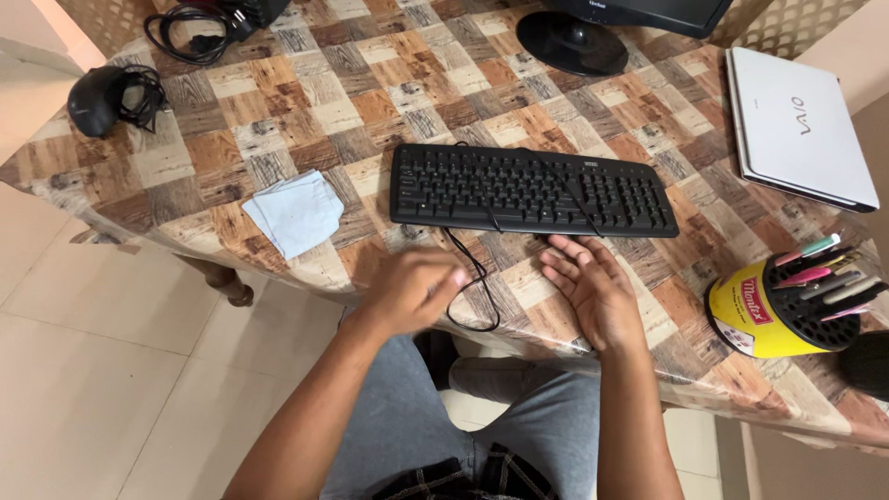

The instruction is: The person wipes a black computer keyboard with a white cloth, cleaning the keys and the back surface. The person then flips the keyboard over to clean the underside and places it back on the table.

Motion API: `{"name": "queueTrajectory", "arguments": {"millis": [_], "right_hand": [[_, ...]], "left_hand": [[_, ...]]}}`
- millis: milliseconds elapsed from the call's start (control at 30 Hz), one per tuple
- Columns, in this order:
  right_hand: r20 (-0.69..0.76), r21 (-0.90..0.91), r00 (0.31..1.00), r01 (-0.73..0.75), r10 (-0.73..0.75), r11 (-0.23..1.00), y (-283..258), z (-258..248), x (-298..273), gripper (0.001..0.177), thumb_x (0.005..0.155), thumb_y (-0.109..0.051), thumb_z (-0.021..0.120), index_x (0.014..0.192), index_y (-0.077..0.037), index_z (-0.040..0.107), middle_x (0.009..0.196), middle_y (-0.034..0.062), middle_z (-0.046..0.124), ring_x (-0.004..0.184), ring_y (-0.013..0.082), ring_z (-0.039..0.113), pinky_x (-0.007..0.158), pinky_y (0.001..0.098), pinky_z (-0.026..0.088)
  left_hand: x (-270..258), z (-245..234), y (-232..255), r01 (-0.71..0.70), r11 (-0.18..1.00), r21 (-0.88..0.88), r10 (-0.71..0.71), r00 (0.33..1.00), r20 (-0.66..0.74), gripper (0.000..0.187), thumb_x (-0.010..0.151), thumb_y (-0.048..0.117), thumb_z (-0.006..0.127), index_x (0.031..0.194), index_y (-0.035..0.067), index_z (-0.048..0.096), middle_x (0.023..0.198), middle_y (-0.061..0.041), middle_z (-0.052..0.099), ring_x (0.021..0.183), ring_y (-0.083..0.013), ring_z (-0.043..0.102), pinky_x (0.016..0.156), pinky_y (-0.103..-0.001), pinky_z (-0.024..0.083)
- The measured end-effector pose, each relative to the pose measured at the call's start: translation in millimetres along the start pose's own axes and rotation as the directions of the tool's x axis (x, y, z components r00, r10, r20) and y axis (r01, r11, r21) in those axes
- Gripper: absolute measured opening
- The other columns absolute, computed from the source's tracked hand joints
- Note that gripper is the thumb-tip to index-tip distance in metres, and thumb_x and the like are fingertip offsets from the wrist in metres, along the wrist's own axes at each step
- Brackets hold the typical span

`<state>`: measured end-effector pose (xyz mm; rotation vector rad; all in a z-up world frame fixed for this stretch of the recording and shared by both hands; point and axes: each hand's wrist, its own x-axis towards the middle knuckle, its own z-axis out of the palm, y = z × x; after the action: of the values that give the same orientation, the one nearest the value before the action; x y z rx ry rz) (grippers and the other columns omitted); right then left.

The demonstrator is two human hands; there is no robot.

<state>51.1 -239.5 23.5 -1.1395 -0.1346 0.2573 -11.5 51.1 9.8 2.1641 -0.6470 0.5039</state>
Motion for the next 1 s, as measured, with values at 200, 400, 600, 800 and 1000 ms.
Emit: {"name": "queueTrajectory", "arguments": {"millis": [200, 400, 600, 800, 1000], "right_hand": [[-0.173, -0.382, 0.98, 0.022, -0.095, 0.924, 27.9, -2.8, 6.3, 0.021, 0.106, -0.013, 0.051, 0.113, 0.004, 0.06, 0.09, 0.0178, 0.072, 0.075, 0.0267, 0.07, 0.074, 0.0452, 0.061], [-0.119, -0.913, 0.991, -0.085, -0.061, 0.4, 24.7, 81.8, -6.8, 0.03, 0.098, -0.039, 0.068, 0.104, -0.011, 0.077, 0.07, 0.0079, 0.07, 0.06, 0.0237, 0.061, 0.057, 0.038, 0.044], [0.137, -0.874, 0.976, 0.2, -0.17, 0.443, 25.2, 138.4, 14.2, 0.048, 0.085, -0.042, 0.078, 0.108, -0.001, 0.068, 0.078, 0.0067, 0.072, 0.068, 0.017, 0.069, 0.065, 0.0322, 0.055], [0.291, -0.708, 0.95, 0.296, -0.116, 0.641, 55.9, 117.5, 47.7, 0.046, 0.082, -0.016, 0.069, 0.123, 0.001, 0.059, 0.091, 0.0091, 0.073, 0.072, 0.0165, 0.067, 0.065, 0.0296, 0.055], [0.125, -0.494, 0.971, -0.116, 0.203, 0.862, 46.2, 93.5, 68.6, 0.03, 0.095, -0.008, 0.051, 0.119, 0.0, 0.068, 0.08, 0.0018, 0.069, 0.06, 0.0091, 0.052, 0.055, 0.0215, 0.045]], "left_hand": [[11.4, -18.5, -4.3, 0.356, 0.879, 0.317, -0.218, 0.891, -0.398, 0.017, 0.092, 0.019, 0.071, 0.08, 0.007, 0.075, 0.074, -0.008, 0.074, 0.064, -0.0205, 0.067, 0.062, -0.039, 0.055], [16.5, -25.1, 8.7, 0.306, 0.9, 0.31, -0.167, 0.9, -0.403, 0.023, 0.086, 0.017, 0.072, 0.104, 0.006, 0.078, 0.105, -0.01, 0.077, 0.092, -0.0289, 0.069, 0.082, -0.041, 0.055], [13.7, -28.6, 9.5, 0.288, 0.851, 0.438, -0.182, 0.946, -0.267, 0.05, 0.08, 0.021, 0.073, 0.129, 0.008, 0.068, 0.133, -0.007, 0.069, 0.115, -0.0281, 0.061, 0.099, -0.044, 0.046], [16.1, -27.8, 12.2, 0.348, 0.817, 0.46, -0.28, 0.936, -0.212, 0.053, 0.089, 0.023, 0.07, 0.14, 0.015, 0.06, 0.134, -0.004, 0.067, 0.121, -0.0259, 0.06, 0.102, -0.045, 0.043], [19.2, -24.9, 7.9, 0.4, 0.789, 0.466, -0.335, 0.916, -0.218, 0.054, 0.085, 0.025, 0.072, 0.136, 0.013, 0.056, 0.145, -0.005, 0.059, 0.125, -0.0289, 0.057, 0.101, -0.049, 0.041]]}}
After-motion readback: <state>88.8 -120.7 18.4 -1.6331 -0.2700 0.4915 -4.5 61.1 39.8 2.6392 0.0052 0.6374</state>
